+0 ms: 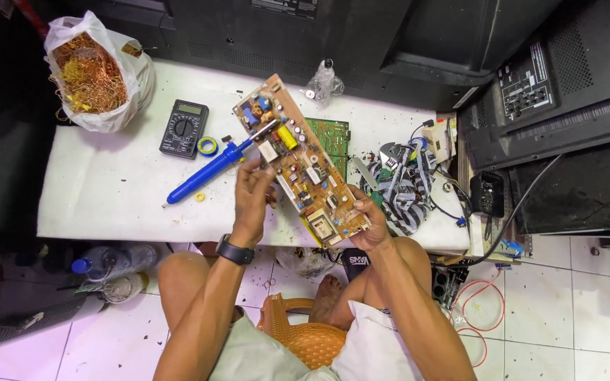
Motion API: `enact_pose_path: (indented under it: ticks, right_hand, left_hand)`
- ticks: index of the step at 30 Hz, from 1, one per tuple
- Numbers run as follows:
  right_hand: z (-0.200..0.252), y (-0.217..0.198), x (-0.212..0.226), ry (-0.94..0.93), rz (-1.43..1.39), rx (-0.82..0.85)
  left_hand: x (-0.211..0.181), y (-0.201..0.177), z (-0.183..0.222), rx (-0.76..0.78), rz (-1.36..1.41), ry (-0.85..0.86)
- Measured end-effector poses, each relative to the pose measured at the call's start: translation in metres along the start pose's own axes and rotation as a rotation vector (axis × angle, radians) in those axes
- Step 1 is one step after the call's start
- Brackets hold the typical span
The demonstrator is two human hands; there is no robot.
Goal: Using a soldering iron and a desoldering pump to remove solder from components on a printed circuit board.
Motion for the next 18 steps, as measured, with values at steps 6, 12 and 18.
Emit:
enact_pose_path:
  ticks: [6, 12, 18]
  right_hand:
    - [0.002, 0.015, 0.011, -0.024, -0.066, -0.025]
    - [0.006, 0.035, 0.014, -0.017, -0.161, -0.067]
    - [0.006, 0.041, 0.016, -0.035, -0.174, -0.097]
  left_hand:
    - [0.01, 0.017, 0.011, 0.465, -0.173, -0.019]
    - [0.025, 0.019, 0.01, 0.514, -0.131, 0.018]
    - [0.014, 0.026, 0.013, 0.495, -0.096, 0.004]
Point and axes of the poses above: each hand's wrist, its own z-axis away from the middle knuckle, its own y-axis out of the palm, x = y × z, the point moved 5 cm from there along -z, towards the middle knuckle, and after that the axes turned 7 degrees about y, right-handed, at the moved point
